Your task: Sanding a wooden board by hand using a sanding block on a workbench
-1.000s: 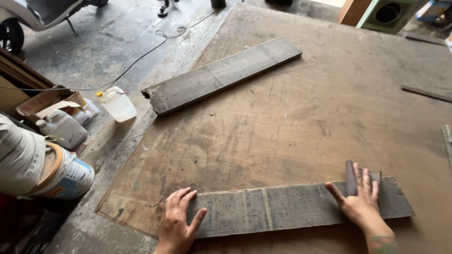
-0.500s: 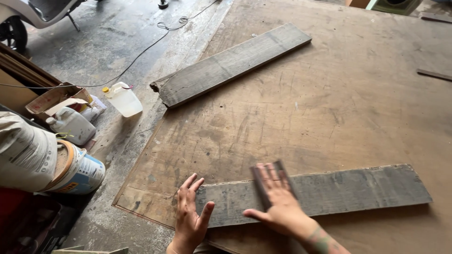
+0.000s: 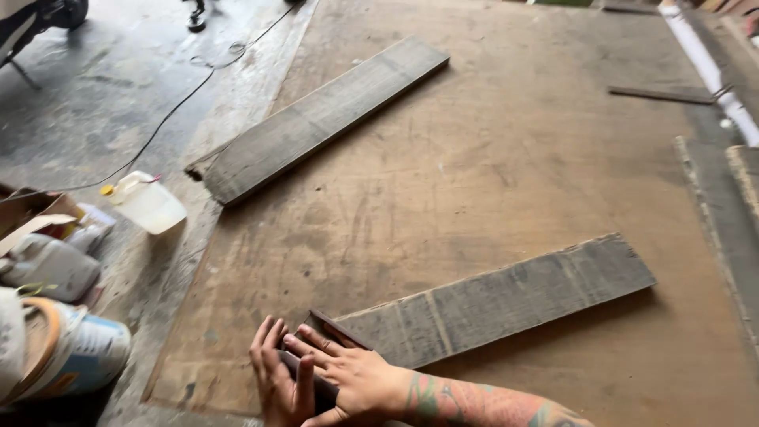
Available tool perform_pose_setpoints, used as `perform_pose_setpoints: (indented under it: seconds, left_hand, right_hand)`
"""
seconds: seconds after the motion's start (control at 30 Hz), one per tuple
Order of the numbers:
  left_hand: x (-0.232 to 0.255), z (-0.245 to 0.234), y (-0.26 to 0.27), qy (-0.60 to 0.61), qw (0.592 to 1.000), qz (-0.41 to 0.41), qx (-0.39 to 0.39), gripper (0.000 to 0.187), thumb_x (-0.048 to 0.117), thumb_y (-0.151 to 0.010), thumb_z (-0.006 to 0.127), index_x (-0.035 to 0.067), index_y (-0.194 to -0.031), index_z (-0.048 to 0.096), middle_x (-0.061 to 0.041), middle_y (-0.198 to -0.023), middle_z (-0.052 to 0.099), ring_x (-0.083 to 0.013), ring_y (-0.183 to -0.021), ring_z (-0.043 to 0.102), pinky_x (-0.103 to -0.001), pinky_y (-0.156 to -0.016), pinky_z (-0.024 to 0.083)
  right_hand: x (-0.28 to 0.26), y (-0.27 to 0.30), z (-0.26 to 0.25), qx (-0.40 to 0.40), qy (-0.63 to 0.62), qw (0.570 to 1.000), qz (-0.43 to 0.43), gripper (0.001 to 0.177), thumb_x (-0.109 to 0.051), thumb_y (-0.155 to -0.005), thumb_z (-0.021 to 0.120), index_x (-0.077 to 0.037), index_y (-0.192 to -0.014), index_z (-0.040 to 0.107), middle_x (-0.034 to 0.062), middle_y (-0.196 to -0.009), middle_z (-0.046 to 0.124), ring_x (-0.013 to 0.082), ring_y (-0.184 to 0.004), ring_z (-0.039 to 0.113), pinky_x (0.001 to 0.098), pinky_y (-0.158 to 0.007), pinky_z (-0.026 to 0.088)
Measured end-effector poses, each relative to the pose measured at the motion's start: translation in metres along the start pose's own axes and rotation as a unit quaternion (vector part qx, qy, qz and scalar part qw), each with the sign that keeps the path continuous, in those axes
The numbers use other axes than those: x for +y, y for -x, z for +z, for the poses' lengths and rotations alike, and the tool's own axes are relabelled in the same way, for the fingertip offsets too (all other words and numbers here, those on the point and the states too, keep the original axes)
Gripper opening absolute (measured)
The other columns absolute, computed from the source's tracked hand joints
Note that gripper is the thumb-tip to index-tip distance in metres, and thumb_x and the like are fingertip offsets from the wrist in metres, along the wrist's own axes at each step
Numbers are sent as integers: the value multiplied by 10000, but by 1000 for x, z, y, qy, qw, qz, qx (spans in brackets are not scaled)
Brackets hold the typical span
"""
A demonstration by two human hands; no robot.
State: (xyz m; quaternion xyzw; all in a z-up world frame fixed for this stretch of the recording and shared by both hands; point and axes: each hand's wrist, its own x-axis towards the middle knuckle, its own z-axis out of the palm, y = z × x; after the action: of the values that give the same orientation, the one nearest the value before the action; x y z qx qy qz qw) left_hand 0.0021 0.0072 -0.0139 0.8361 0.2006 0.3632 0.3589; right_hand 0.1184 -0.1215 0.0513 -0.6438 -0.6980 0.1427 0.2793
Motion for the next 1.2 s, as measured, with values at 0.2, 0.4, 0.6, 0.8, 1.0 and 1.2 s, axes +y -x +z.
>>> perform_pose_setpoints:
  seconds: [0.2, 0.4, 0.6, 0.8, 1.0, 1.2]
  left_hand:
    - [16, 5, -1, -1, 998, -65, 15, 781, 568, -918, 448, -39, -1408, 476, -235, -1478, 453, -338, -1222, 596, -449, -1043, 490]
    - [25, -3, -7, -57, 995, -66, -53, 791, 590, -967, 361, -28, -1457, 410, -229, -1494, 396, -361, -1294, 499, -503, -1094, 397]
    - [43, -2, -21, -129, 984, -71, -103, 826, 670, -959, 317, 15, -1441, 458, -194, -1480, 457, -374, -1351, 461, -520, -1107, 374]
    - [46, 4, -35, -123, 986, -51, -104, 854, 697, -964, 287, 3, -1439, 439, -200, -1472, 446, -365, -1353, 445, -522, -1144, 362]
    - [50, 7, -38, -107, 991, -29, -81, 797, 649, -958, 435, 2, -1423, 460, -195, -1435, 478, -356, -1320, 485, -482, -1103, 408]
    - [51, 5, -40, -83, 995, -24, -57, 757, 637, -964, 429, 13, -1386, 503, -185, -1407, 513, -346, -1277, 512, -471, -1081, 408]
  right_hand:
    - [29, 34, -41, -124, 49, 976, 171, 1128, -838, -761, 151, -83, -1593, 42, 110, -1670, -71, 304, -1503, -181, 569, -1186, -70]
    - [115, 150, -57, 19, 197, 936, 290, 1132, -860, -816, 291, -82, -1580, -14, 125, -1679, -27, 320, -1538, -93, 509, -1208, -90]
    - [104, 202, -165, 122, 31, 749, 651, 1022, -754, -719, 344, -350, -1593, -1, -6, -1701, -82, 395, -1517, -26, 721, -1163, 120]
    - [268, 393, -166, 198, 266, 747, 577, 932, -669, -924, 264, -20, -1591, 229, 157, -1662, 230, 328, -1530, 174, 539, -1202, 122]
    - [235, 372, -176, 193, 198, 701, 658, 1337, -996, -642, 139, -63, -1598, 109, 84, -1690, 91, 263, -1557, 24, 461, -1231, -14]
    - [161, 270, -158, 128, 135, 729, 659, 1269, -950, -559, 98, -235, -1598, -45, 140, -1677, -78, 402, -1519, -79, 599, -1210, -14]
